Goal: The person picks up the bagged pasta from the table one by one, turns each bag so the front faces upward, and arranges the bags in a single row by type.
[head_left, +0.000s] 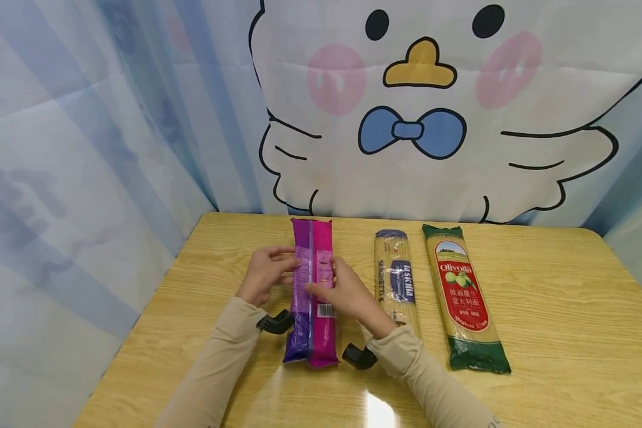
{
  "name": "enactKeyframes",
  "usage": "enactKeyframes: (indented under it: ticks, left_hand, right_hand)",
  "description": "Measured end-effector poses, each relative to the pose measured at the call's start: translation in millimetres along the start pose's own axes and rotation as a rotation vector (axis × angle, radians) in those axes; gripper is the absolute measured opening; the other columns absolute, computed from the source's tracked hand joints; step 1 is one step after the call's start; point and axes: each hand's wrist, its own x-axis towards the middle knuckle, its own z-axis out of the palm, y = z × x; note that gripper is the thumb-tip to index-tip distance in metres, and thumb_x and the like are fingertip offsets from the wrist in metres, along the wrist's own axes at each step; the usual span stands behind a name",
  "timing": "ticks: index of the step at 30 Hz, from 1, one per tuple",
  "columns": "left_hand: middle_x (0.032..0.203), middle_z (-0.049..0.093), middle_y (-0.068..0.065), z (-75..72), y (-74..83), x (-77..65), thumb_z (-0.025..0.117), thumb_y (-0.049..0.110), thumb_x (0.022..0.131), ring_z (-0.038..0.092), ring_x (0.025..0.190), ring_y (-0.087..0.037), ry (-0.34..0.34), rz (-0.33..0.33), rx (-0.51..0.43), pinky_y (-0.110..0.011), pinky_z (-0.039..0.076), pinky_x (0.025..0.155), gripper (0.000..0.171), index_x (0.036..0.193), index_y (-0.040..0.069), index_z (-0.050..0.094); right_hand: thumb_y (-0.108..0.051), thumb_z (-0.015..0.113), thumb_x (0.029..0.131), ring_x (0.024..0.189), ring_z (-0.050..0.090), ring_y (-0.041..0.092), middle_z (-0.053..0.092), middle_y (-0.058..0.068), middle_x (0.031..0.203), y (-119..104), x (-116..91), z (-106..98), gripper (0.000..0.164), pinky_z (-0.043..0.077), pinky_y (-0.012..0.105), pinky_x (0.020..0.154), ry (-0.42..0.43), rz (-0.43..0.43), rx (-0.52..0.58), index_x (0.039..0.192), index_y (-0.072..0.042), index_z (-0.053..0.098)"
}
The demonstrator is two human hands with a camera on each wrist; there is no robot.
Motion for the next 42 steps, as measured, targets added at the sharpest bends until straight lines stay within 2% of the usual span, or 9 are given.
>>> enactKeyframes:
  ticks: [5, 13, 20, 24, 27, 31, 35, 42]
  left_hand:
    - [0.11, 0.069, -0.02, 4.9, 4.3, -2.0, 0.068, 0.0, 0.089, 0.068, 0.077, -0.01, -0.011, 0.033, -0.018, -0.027, 0.062, 0.061, 0.038, 0.127, -0.006, 0.061]
    - [0.117, 0.066, -0.022, 12.8, 10.5, -6.3, 0.069, 0.002, 0.09, 0.067, 0.081, -0.012, -0.015, 0.065, 0.041, -0.026, 0.061, 0.062, 0.037, 0.127, -0.003, 0.063]
    - [0.118, 0.066, -0.021, 16.9, 13.3, -7.0, 0.07, 0.005, 0.091, 0.067, 0.083, -0.012, -0.015, 0.072, 0.063, -0.025, 0.061, 0.063, 0.036, 0.126, -0.001, 0.064]
    - [0.117, 0.065, -0.021, 21.4, 15.1, -8.9, 0.07, 0.005, 0.091, 0.067, 0.082, -0.012, -0.024, 0.089, 0.083, -0.025, 0.061, 0.062, 0.035, 0.125, -0.001, 0.064]
    - [0.115, 0.064, -0.021, 24.4, 15.7, -10.6, 0.07, 0.004, 0.091, 0.067, 0.082, -0.013, -0.029, 0.1, 0.078, -0.028, 0.062, 0.063, 0.036, 0.125, -0.002, 0.063]
    - [0.115, 0.062, -0.022, 27.5, 14.1, -10.7, 0.068, 0.003, 0.091, 0.068, 0.083, -0.016, -0.048, 0.116, 0.066, -0.033, 0.063, 0.066, 0.038, 0.127, -0.004, 0.061]
    - [0.116, 0.062, -0.02, 28.7, 13.5, -10.1, 0.067, 0.008, 0.093, 0.068, 0.085, -0.02, -0.078, 0.131, 0.07, -0.037, 0.064, 0.071, 0.037, 0.129, -0.002, 0.06]
    - [0.115, 0.065, -0.019, 20.0, 13.1, -9.0, 0.067, 0.012, 0.095, 0.069, 0.092, -0.023, -0.074, 0.181, 0.095, -0.047, 0.061, 0.083, 0.031, 0.124, 0.001, 0.064]
  right_hand:
    - [-0.034, 0.08, 0.085, 0.088, 0.068, 0.023, 0.064, 0.018, 0.11, -1, 0, 2, 0.081, 0.061, 0.036, 0.075, 0.02, -0.017, -0.012, 0.141, 0.006, 0.039]
    - [-0.043, 0.083, 0.079, 0.094, 0.066, 0.026, 0.061, 0.019, 0.116, -2, -2, 4, 0.093, 0.06, 0.037, 0.078, 0.071, 0.005, -0.049, 0.142, 0.005, 0.036]
    - [-0.046, 0.082, 0.078, 0.092, 0.065, 0.024, 0.06, 0.017, 0.115, -3, -3, 4, 0.093, 0.059, 0.034, 0.075, 0.086, 0.012, -0.067, 0.142, 0.004, 0.036]
    - [-0.038, 0.082, 0.08, 0.089, 0.065, 0.024, 0.06, 0.019, 0.113, -2, -3, 3, 0.085, 0.06, 0.034, 0.072, 0.087, 0.002, -0.047, 0.138, 0.006, 0.038]
    - [-0.024, 0.08, 0.081, 0.085, 0.067, 0.024, 0.062, 0.021, 0.11, 0, -2, 3, 0.073, 0.061, 0.035, 0.07, 0.078, -0.021, 0.011, 0.134, 0.007, 0.04]
    - [-0.015, 0.076, 0.08, 0.086, 0.067, 0.024, 0.062, 0.021, 0.11, 1, 0, 2, 0.072, 0.061, 0.035, 0.072, 0.088, 0.006, 0.039, 0.138, 0.006, 0.038]
    - [-0.016, 0.073, 0.081, 0.086, 0.065, 0.024, 0.06, 0.021, 0.113, 0, -2, -1, 0.078, 0.061, 0.035, 0.07, 0.105, 0.074, 0.047, 0.146, 0.002, 0.034]
    - [-0.015, 0.071, 0.082, 0.086, 0.062, 0.024, 0.054, 0.021, 0.117, -1, -2, -6, 0.077, 0.061, 0.033, 0.068, 0.11, 0.082, 0.141, 0.148, -0.002, 0.034]
